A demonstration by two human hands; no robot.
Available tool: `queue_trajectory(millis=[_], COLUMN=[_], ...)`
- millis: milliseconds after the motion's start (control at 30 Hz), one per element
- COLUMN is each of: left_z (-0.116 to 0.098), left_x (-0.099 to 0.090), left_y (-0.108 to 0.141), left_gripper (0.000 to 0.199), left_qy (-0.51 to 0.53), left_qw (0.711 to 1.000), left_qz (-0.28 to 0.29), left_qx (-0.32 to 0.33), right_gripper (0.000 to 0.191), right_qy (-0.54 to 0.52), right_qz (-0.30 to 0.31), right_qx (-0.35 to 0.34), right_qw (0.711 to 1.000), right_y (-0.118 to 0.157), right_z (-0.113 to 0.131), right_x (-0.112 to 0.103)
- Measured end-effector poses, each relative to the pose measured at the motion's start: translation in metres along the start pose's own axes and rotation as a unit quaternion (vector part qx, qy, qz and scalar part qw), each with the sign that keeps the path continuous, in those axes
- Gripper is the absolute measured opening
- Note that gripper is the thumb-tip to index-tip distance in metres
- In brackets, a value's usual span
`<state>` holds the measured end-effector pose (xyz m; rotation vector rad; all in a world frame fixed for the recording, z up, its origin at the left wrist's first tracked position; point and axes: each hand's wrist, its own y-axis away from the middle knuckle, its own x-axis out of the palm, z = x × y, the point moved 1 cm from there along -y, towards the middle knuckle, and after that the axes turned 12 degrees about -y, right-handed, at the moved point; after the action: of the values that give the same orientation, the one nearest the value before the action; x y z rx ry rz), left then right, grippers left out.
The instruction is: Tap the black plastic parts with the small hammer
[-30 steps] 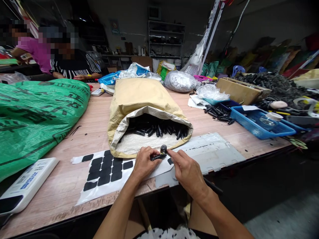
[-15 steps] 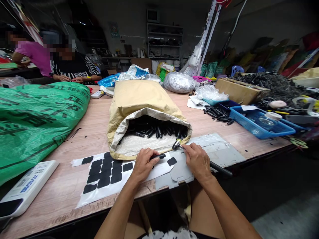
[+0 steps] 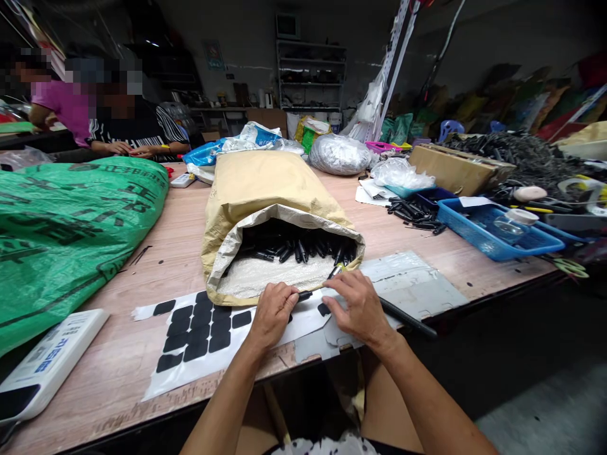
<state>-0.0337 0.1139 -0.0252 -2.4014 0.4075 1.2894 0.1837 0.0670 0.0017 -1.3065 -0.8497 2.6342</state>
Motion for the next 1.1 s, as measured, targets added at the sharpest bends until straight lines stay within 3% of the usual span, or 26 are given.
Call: queue_trajectory(millis=[233,433,667,867,967,1100], left_z=[0.001,0.0,0.0,-0.003,-0.005,-0.003], left_x=[0.001,0.004,0.007,0.003,0.002,0.002], left_y=[0.0,0.0,0.0,0.0,0.001,0.0], left_gripper=[0.034,0.033,0.03,0.032,0.034,0.034], left_qy=[-0.023,-0.055,-0.087,-0.081,-0.072,-0.074], left_qw=[1.0,0.998,0.996,0.997,0.997,0.997], left_qz=[0.004,-0.007,-0.015,-0.001,0.0,0.001], left_qx=[0.015,0.018,0.024,0.017,0.012,0.009], right_gripper=[0.02,0.02,0.025,0.017,0.027,0.017], right_qy=[0.045,0.055,0.013,0.006,0.018,0.101], right_qz=[0.139,0.163,0.14,0.121,0.05,-0.048], right_qx=[-0.051,-0.078,-0.098,-0.058,-0.021,0.082], right_qw=[0.988,0.982,0.985,0.991,0.998,0.99], right_y=[-0.022,-0.027,-0.026,-0.018,-0.012,-0.002], right_z=[0.016,0.013,0.007,0.006,-0.008,-0.037], right_x=[0.016,0.024,0.035,0.016,-0.003,-0.018])
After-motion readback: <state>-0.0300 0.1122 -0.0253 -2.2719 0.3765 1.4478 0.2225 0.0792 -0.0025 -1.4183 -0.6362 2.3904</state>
